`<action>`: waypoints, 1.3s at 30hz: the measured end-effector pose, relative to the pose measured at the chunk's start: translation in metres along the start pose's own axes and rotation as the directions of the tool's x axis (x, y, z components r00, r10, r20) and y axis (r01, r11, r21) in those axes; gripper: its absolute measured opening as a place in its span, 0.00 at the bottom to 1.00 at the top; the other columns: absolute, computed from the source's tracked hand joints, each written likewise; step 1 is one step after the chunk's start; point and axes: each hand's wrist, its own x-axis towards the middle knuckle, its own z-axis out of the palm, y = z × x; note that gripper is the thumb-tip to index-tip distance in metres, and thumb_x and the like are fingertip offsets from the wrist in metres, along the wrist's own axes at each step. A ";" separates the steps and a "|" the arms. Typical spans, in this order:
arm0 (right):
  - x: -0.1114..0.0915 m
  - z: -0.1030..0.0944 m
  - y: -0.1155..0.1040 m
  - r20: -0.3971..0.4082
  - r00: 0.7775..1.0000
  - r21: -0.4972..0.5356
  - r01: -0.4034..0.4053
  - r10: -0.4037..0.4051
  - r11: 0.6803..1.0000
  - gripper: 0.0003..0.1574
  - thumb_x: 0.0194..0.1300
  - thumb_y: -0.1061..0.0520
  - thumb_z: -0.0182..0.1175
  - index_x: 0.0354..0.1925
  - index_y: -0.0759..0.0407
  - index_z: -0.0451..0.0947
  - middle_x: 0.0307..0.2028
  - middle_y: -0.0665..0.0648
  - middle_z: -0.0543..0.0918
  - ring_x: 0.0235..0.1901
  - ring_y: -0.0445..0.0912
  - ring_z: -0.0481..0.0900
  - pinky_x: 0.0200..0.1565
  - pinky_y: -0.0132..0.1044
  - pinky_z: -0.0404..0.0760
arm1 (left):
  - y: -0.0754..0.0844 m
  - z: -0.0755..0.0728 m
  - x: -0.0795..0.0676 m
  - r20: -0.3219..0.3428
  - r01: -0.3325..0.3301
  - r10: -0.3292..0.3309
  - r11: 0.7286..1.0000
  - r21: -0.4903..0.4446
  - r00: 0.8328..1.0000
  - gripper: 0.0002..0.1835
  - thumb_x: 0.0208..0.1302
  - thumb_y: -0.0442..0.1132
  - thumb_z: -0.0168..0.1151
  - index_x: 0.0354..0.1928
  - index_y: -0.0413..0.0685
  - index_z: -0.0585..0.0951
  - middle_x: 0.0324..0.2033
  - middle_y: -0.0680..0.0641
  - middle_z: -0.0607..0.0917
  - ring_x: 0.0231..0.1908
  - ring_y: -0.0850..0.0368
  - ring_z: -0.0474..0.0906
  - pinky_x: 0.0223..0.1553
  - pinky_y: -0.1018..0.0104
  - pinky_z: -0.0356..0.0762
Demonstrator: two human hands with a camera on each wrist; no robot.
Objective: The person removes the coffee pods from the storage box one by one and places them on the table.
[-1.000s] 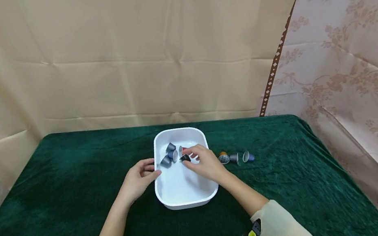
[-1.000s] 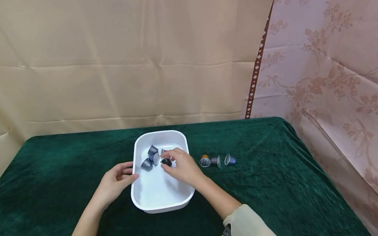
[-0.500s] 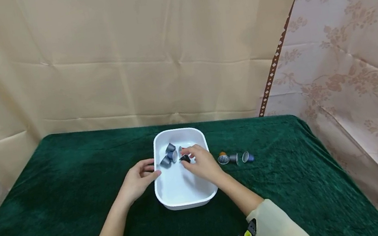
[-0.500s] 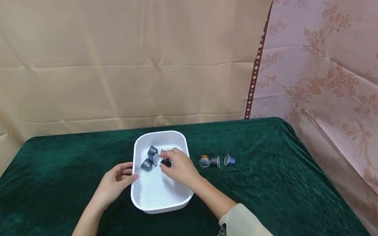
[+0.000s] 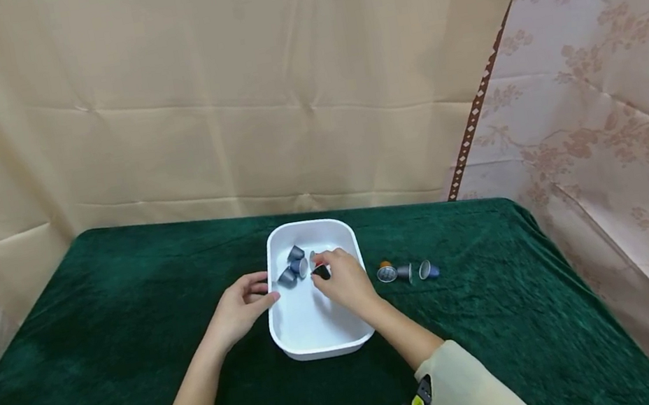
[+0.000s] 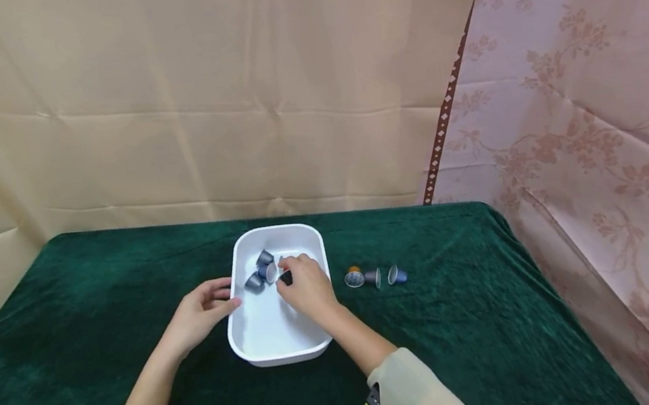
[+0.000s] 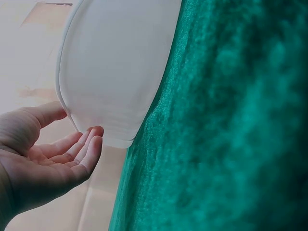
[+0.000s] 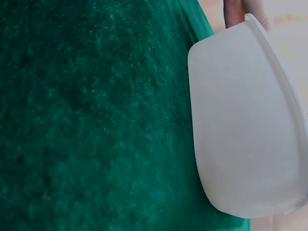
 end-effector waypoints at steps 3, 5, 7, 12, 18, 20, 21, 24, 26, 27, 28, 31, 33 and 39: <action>0.002 0.001 0.000 -0.004 1.000 -0.027 -0.008 0.008 1.000 0.20 0.58 0.54 0.63 0.50 0.58 0.79 0.43 0.58 0.81 0.42 0.48 0.77 0.44 0.41 0.78 | 0.001 0.000 0.000 0.002 -0.003 0.003 1.000 -0.001 1.000 0.28 0.63 0.45 0.59 0.64 0.47 0.66 0.54 0.39 0.76 0.49 0.49 0.79 0.49 0.56 0.80; 0.003 0.002 0.000 -0.003 1.000 -0.042 -0.016 0.016 0.999 0.21 0.58 0.54 0.64 0.50 0.59 0.79 0.43 0.58 0.81 0.40 0.48 0.77 0.41 0.39 0.77 | 0.001 -0.001 0.000 0.002 -0.005 0.005 1.000 -0.003 1.000 0.28 0.63 0.45 0.59 0.64 0.47 0.66 0.54 0.39 0.76 0.49 0.49 0.79 0.49 0.56 0.80; 0.004 0.002 -0.001 0.002 0.999 -0.059 -0.032 0.032 0.998 0.22 0.58 0.54 0.64 0.50 0.59 0.78 0.42 0.58 0.81 0.38 0.47 0.75 0.39 0.38 0.76 | 0.002 -0.001 0.000 0.004 -0.007 0.007 1.000 -0.006 1.000 0.29 0.63 0.45 0.59 0.64 0.47 0.66 0.54 0.39 0.76 0.49 0.49 0.79 0.49 0.57 0.80; 0.005 0.004 0.000 0.034 0.997 -0.072 -0.070 0.073 0.995 0.24 0.58 0.54 0.63 0.53 0.60 0.76 0.42 0.59 0.80 0.36 0.47 0.74 0.38 0.38 0.77 | 0.003 0.000 -0.001 0.009 -0.019 0.019 1.000 -0.009 1.000 0.28 0.63 0.45 0.59 0.64 0.45 0.66 0.54 0.38 0.76 0.49 0.49 0.79 0.49 0.57 0.80; 0.005 0.006 0.001 0.037 0.997 -0.076 -0.071 0.074 0.995 0.24 0.58 0.55 0.62 0.52 0.62 0.76 0.42 0.61 0.80 0.38 0.48 0.75 0.42 0.42 0.77 | 0.004 0.000 -0.001 0.012 -0.026 0.026 1.000 -0.008 1.000 0.29 0.62 0.45 0.59 0.64 0.45 0.66 0.54 0.38 0.76 0.49 0.49 0.79 0.49 0.57 0.80; 0.005 0.007 0.002 0.037 0.997 -0.076 -0.066 0.069 0.995 0.23 0.58 0.55 0.63 0.51 0.62 0.77 0.42 0.61 0.80 0.38 0.49 0.76 0.43 0.42 0.77 | 0.004 0.000 -0.002 0.011 -0.025 0.025 1.000 -0.006 1.000 0.29 0.62 0.45 0.59 0.64 0.45 0.66 0.54 0.38 0.76 0.48 0.49 0.79 0.48 0.56 0.80; 0.005 0.007 0.002 0.041 0.997 -0.075 -0.068 0.072 0.995 0.23 0.58 0.55 0.62 0.51 0.62 0.77 0.42 0.61 0.80 0.38 0.49 0.76 0.43 0.42 0.77 | 0.003 0.000 -0.002 0.010 -0.024 0.024 1.000 -0.005 1.000 0.29 0.62 0.45 0.59 0.63 0.45 0.66 0.54 0.38 0.76 0.48 0.50 0.79 0.48 0.56 0.80; 0.006 0.008 0.002 0.057 0.995 -0.073 -0.082 0.086 0.994 0.22 0.58 0.55 0.62 0.50 0.62 0.77 0.42 0.61 0.79 0.38 0.49 0.76 0.43 0.42 0.77 | 0.003 -0.001 -0.002 0.012 -0.023 0.024 1.000 -0.006 1.000 0.29 0.62 0.45 0.60 0.63 0.45 0.66 0.54 0.38 0.76 0.48 0.50 0.79 0.48 0.57 0.80; 0.006 0.008 0.002 0.068 0.993 -0.074 -0.090 0.095 0.993 0.21 0.58 0.55 0.62 0.50 0.61 0.77 0.42 0.61 0.79 0.37 0.49 0.76 0.42 0.42 0.77 | 0.003 -0.001 -0.002 0.012 -0.022 0.023 1.000 -0.008 1.000 0.30 0.61 0.45 0.60 0.63 0.45 0.66 0.54 0.38 0.76 0.48 0.50 0.79 0.48 0.57 0.80; 0.007 0.009 0.003 0.076 0.992 -0.075 -0.094 0.100 0.993 0.21 0.58 0.56 0.62 0.50 0.61 0.77 0.42 0.61 0.79 0.37 0.49 0.75 0.41 0.41 0.76 | 0.004 -0.001 -0.002 0.012 -0.022 0.022 1.000 -0.008 1.000 0.30 0.61 0.45 0.60 0.64 0.45 0.66 0.54 0.38 0.76 0.48 0.50 0.79 0.48 0.57 0.80; 0.007 0.009 0.003 0.084 0.991 -0.079 -0.095 0.101 0.992 0.21 0.58 0.56 0.62 0.50 0.61 0.77 0.41 0.61 0.79 0.36 0.48 0.75 0.40 0.40 0.76 | 0.004 -0.001 -0.002 0.012 -0.021 0.021 1.000 -0.007 1.000 0.30 0.61 0.45 0.60 0.64 0.45 0.66 0.54 0.38 0.76 0.48 0.50 0.79 0.48 0.57 0.80; 0.008 0.009 0.003 0.104 0.989 -0.096 -0.096 0.106 0.991 0.19 0.58 0.57 0.62 0.49 0.60 0.78 0.40 0.60 0.79 0.34 0.48 0.74 0.37 0.38 0.74 | 0.005 -0.002 -0.002 0.012 -0.018 0.018 1.000 -0.004 1.000 0.30 0.61 0.45 0.60 0.64 0.45 0.66 0.54 0.38 0.76 0.48 0.50 0.79 0.48 0.57 0.80; 0.008 0.010 0.003 0.114 0.988 -0.107 -0.096 0.108 0.990 0.18 0.58 0.57 0.62 0.48 0.59 0.78 0.39 0.60 0.78 0.34 0.48 0.74 0.36 0.38 0.74 | 0.004 -0.002 -0.002 0.012 -0.018 0.018 1.000 -0.001 1.000 0.30 0.61 0.45 0.60 0.64 0.45 0.66 0.54 0.38 0.76 0.48 0.50 0.79 0.48 0.57 0.80; 0.009 0.012 0.004 0.143 0.983 -0.119 -0.097 0.114 0.988 0.18 0.58 0.57 0.63 0.48 0.58 0.78 0.40 0.60 0.78 0.35 0.48 0.74 0.41 0.41 0.77 | 0.002 -0.002 -0.002 0.008 -0.010 0.010 1.000 0.001 1.000 0.30 0.61 0.45 0.60 0.64 0.46 0.66 0.54 0.39 0.76 0.48 0.50 0.79 0.48 0.57 0.80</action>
